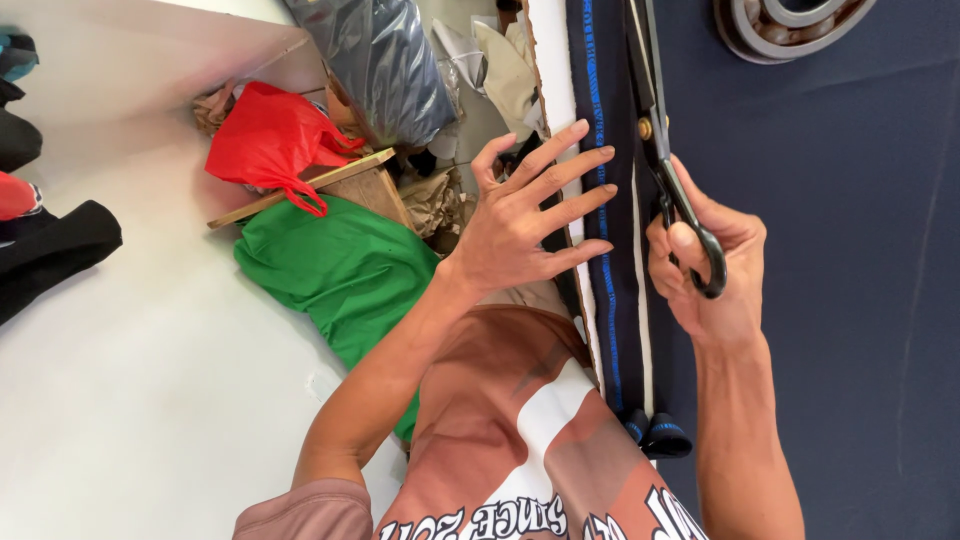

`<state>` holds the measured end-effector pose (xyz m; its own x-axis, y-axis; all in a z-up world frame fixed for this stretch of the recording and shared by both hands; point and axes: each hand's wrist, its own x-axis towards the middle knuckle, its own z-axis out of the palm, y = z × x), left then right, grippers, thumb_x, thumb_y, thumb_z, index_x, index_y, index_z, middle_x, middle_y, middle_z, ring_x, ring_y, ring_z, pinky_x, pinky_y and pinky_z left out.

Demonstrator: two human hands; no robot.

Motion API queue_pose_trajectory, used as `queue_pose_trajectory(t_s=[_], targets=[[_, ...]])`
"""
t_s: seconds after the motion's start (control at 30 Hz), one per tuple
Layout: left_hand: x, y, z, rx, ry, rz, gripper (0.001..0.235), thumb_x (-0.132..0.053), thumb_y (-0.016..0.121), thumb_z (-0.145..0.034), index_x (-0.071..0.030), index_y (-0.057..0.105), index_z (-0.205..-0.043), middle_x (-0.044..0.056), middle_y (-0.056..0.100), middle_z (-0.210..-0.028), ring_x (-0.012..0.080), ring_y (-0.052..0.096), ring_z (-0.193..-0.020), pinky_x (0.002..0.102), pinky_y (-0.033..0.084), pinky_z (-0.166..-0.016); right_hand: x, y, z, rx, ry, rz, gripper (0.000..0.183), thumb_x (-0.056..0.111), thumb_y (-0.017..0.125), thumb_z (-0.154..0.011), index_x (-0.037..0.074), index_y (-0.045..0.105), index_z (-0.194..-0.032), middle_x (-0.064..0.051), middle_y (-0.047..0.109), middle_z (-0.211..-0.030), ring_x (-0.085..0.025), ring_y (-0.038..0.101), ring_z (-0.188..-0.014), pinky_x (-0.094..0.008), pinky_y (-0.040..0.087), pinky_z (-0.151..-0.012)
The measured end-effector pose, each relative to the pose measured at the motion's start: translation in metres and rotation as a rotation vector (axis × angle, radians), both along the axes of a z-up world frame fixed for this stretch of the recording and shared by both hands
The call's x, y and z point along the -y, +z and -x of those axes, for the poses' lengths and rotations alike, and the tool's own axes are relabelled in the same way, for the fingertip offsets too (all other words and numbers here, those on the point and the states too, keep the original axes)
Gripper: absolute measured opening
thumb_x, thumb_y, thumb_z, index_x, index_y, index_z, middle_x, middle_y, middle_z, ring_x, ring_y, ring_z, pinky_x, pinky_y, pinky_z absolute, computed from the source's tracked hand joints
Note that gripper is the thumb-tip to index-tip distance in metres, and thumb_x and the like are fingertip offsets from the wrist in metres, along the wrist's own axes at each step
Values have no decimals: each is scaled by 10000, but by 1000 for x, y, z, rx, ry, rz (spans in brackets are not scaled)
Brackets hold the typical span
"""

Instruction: Cutting dark blue fabric with tailor's scissors following a pattern

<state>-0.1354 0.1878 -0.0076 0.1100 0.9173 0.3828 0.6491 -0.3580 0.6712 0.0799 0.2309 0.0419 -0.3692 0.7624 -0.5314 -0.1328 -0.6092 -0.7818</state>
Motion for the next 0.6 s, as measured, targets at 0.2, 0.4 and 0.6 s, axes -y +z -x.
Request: queue_pose_trajectory(t_s=[0.2, 0.4, 0.6], targets=[[-1, 0, 1, -10, 8, 2, 338, -459, 715, -1014, -165, 748, -1177, 41, 637, -1400, 270, 539, -1392, 498, 202, -1118, -12, -1, 10, 13, 66, -46, 665, 315, 756, -910, 110, 523, -1498, 38, 328, -684, -26, 280, -495, -139, 196, -383], [0, 0, 1, -16, 11, -6, 341, -470, 690, -1024, -171, 754, -1175, 33, 637, -1397, 257, 533, -1393, 496, 190, -1121, -15, 6, 13, 69, 69, -44, 664, 301, 745, -902, 106, 518, -1495, 47, 308, -649, -35, 262, -477, -144, 181, -353], [0, -1, 1, -12, 15, -8, 343, -472, 703, -1017, -174, 745, -1183, 38, 638, -1400, 271, 540, -1392, 507, 196, -1116, -25, 4, 20, 28, 27, -18, 629, 259, 720, -945, 66, 524, -1511, -27, 503, -743, -53, 388, -510, -131, 289, -422]])
